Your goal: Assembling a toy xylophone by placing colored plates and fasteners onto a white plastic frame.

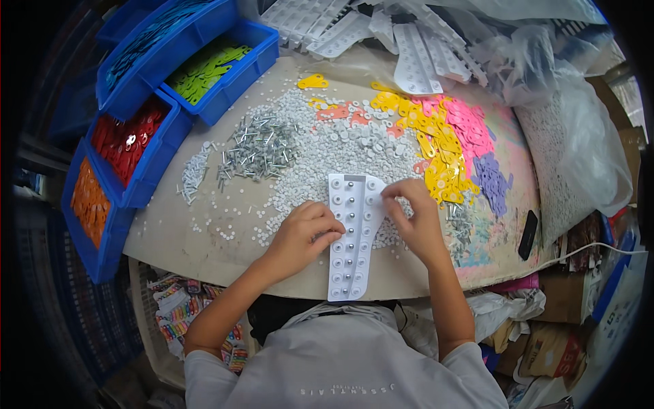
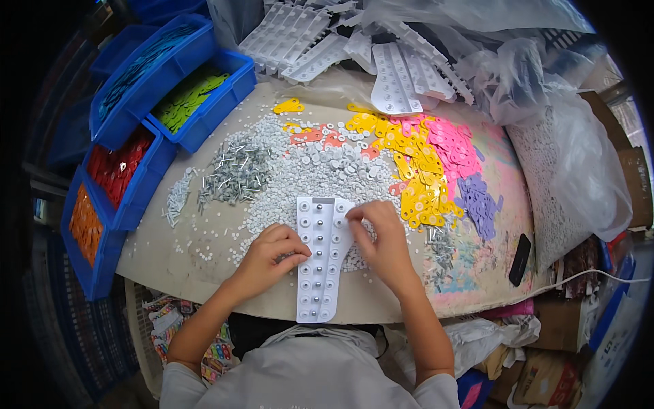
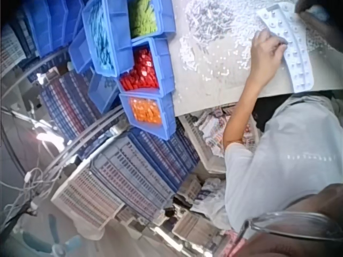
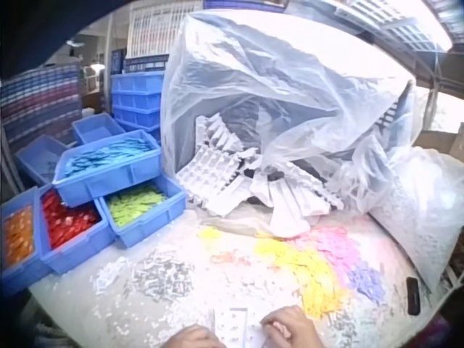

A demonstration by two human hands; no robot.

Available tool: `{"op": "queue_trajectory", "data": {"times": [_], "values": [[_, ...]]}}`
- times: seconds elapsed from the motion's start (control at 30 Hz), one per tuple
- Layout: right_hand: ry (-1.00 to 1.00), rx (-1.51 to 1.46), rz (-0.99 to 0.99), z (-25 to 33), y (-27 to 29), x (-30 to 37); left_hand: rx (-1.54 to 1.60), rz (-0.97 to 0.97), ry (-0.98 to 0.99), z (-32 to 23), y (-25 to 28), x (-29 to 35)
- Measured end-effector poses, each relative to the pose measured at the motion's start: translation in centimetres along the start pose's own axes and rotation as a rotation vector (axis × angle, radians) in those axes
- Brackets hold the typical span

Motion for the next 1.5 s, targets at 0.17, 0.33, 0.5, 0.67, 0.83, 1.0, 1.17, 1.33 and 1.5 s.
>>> {"op": "queue_trajectory", "data": {"times": [0.17,0.33,0.5,0.67,0.83,1.0,1.17,1.33,1.5], "values": [[-0.069,-0.178,0.291,1.6,-1.7,2.6,-0.046,-0.026,0.006,0.1,-0.6,0.2],[-0.059,-0.157,0.295,1.0,-2.9,3.7,-0.044,-0.071,0.053,0.1,-0.6,0.3],[-0.125,-0.127,0.246,0.7,-3.2,4.1,-0.345,-0.163,-0.237,-1.0,-0.8,1.2],[0.008,-0.045,0.112,0.3,-3.7,5.6,-0.465,-0.209,-0.389,-2.1,-1.1,1.4],[0.1,0.024,0.089,1.2,-3.3,5.0,-0.011,-0.018,-0.113,1.1,-0.4,-0.4],[0.111,0.001,0.124,1.1,-3.2,4.8,0.008,-0.01,-0.127,1.4,-1.0,-0.1],[0.103,0.0,0.128,1.0,-3.0,4.7,-0.05,-0.101,-0.145,0.8,-0.8,0.3],[-0.032,-0.127,0.242,0.5,-3.2,4.1,0.188,-0.133,0.049,2.7,-1.0,0.8],[-0.224,-0.281,0.249,-0.8,-2.3,4.3,-0.022,-0.291,-0.003,1.4,3.0,-2.7]]}}
Point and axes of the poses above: each hand's wrist, its own x-axis away from the middle knuckle, its own y-axis out of the back of the hand, z = x × y, the point moved 7 cm from there along -x, towards the middle knuckle, and after that the axes turned 1 degree about x, right-handed, at the moved point
